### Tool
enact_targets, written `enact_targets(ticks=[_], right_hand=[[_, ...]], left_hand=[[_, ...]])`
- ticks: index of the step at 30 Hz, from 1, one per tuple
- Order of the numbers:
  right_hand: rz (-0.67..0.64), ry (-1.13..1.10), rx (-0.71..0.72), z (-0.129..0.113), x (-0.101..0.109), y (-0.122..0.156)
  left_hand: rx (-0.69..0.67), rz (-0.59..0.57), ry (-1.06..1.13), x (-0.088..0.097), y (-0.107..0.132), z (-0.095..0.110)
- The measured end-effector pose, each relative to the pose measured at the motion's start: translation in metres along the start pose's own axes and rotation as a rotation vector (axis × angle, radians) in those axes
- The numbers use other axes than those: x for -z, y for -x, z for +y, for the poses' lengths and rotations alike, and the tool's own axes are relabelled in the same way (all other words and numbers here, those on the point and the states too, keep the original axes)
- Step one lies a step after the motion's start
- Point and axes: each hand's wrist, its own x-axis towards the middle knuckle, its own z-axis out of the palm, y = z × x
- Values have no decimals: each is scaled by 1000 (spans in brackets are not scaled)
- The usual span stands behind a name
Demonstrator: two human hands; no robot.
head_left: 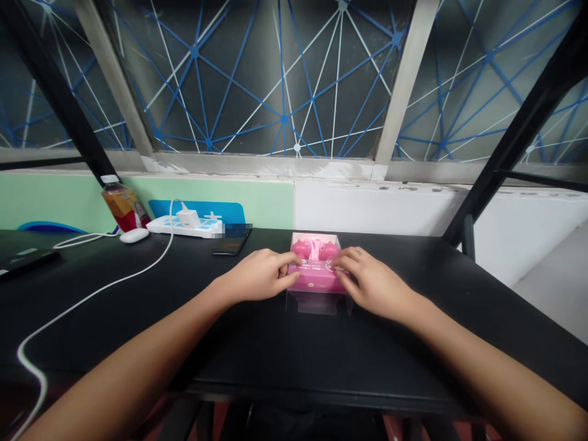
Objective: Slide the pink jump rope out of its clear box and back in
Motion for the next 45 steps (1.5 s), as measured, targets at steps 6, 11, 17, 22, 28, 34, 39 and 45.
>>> enact_targets(ticks=[6,11,17,22,28,34,39,45], right_hand=[[-5,-31,4,-1,4,1],[-21,-50,18,-2,5,3],[-33,-98,44,-6,7,3],[-102,-102,104,-13,14,4],[-132,-41,201,-20,18,6],[-162,0,285,-29,20,5],[-127,66,225,-29,16,5],[-92,74,197,-26,15,5]], left_hand=[[-9,97,-17,-1,-1,1],[-69,141,-4,0,-1,1],[-125,96,62,-1,-2,-1],[-80,96,49,-1,-4,1],[-116,80,48,1,-4,1],[-108,70,77,2,-5,-1],[-117,67,87,1,-5,-2],[-127,80,79,1,-6,-2]])
